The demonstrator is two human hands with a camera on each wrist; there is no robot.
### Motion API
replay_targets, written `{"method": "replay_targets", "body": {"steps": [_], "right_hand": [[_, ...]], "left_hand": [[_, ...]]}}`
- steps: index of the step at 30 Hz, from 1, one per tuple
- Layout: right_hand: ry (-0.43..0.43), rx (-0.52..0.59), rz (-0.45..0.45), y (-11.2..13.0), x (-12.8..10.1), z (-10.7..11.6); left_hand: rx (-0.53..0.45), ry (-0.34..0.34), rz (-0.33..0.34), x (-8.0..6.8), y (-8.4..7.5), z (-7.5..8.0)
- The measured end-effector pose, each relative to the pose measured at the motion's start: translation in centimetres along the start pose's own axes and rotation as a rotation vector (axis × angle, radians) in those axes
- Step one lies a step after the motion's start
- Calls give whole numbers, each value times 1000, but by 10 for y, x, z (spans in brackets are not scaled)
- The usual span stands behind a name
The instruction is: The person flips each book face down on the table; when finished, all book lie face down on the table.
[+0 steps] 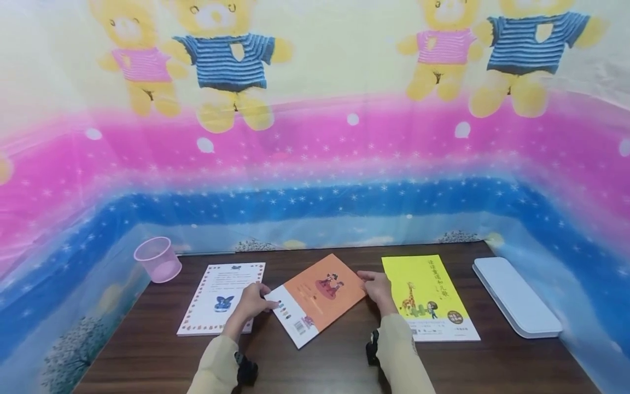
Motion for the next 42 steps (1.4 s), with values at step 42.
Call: {"method": "replay_targets", "body": {"steps": [42], "right_hand": [[-291, 88, -21, 40, 25, -46]], "left_hand": [[-120, -46, 100, -55, 3, -24]]}}
Point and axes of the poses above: each hand's wrist, its own x-axis towards the middle knuckle, its own z-axis out of the back of the hand, y = z × x, the point moved 1 cm from there along x, towards the middle knuckle, and after that the axes turned 1 degree about y, right-handed, at the moved point
